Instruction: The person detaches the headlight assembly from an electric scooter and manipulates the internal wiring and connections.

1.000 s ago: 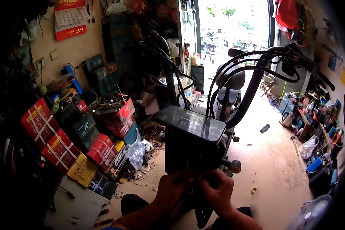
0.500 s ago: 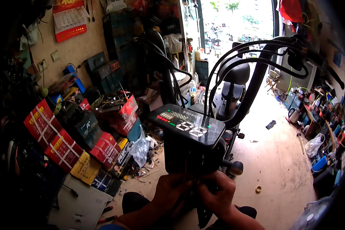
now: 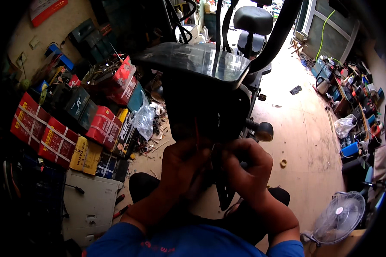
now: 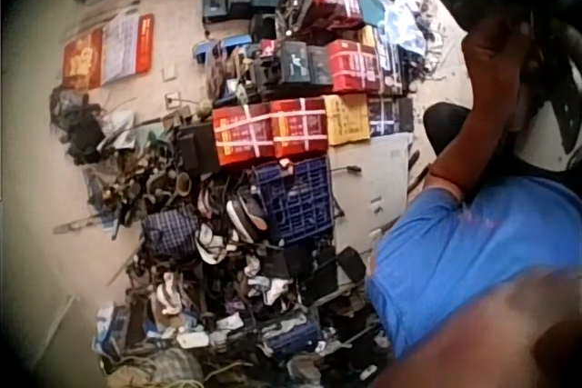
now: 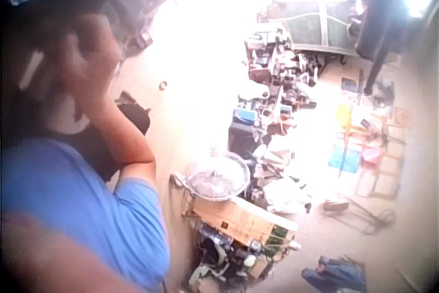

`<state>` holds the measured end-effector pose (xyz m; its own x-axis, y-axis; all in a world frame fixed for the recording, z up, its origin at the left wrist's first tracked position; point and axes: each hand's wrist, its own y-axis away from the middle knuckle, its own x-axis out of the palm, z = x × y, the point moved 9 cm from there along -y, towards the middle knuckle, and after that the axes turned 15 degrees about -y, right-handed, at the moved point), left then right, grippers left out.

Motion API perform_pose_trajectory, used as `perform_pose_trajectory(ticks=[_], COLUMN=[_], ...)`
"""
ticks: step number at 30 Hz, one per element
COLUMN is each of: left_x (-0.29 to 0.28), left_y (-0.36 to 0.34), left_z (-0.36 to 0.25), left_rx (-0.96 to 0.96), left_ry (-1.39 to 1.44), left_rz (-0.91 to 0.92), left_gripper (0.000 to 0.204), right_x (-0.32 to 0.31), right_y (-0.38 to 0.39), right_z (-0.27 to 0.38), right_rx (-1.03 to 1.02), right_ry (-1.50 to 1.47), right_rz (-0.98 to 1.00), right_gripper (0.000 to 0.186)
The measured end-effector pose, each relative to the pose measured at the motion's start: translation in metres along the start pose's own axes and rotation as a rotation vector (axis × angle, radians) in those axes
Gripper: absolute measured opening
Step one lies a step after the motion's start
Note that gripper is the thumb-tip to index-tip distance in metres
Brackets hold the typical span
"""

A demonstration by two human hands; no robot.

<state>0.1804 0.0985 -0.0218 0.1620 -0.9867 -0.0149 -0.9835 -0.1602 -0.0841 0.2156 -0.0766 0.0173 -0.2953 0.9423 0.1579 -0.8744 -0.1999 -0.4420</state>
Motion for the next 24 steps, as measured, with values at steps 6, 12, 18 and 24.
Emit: perform_pose_trajectory(ticks=[6,12,18,24], left_x=[0.000,0.003,0.002,0.006], left_y=[-0.001,-0.007,-0.010,-0.008], left_z=[0.002,-0.002,0.000,0.004], left_rx=[0.025,-0.002,0.041,0.037], left_ry=[0.028,0.026,0.011,0.069], left_rz=[-0.012,0.009,0.019,0.037], left_gripper=[0.023,0.021,0.020,0.023], right_x=[0.002,-0.009,-0.013,-0.012], right_y=[0.002,0.007,0.013,0.018], right_z=[-0.015,-0.027,-0.036,-0.041], right_rx=[0.347,0.370,0.458,0.458], right_ry=[-0.374,-0.409,-0.444,-0.395], right_rz=[-0.054,-0.118,-0.141,-0.136], right_gripper=[0.009,0.010,0.011,0.010])
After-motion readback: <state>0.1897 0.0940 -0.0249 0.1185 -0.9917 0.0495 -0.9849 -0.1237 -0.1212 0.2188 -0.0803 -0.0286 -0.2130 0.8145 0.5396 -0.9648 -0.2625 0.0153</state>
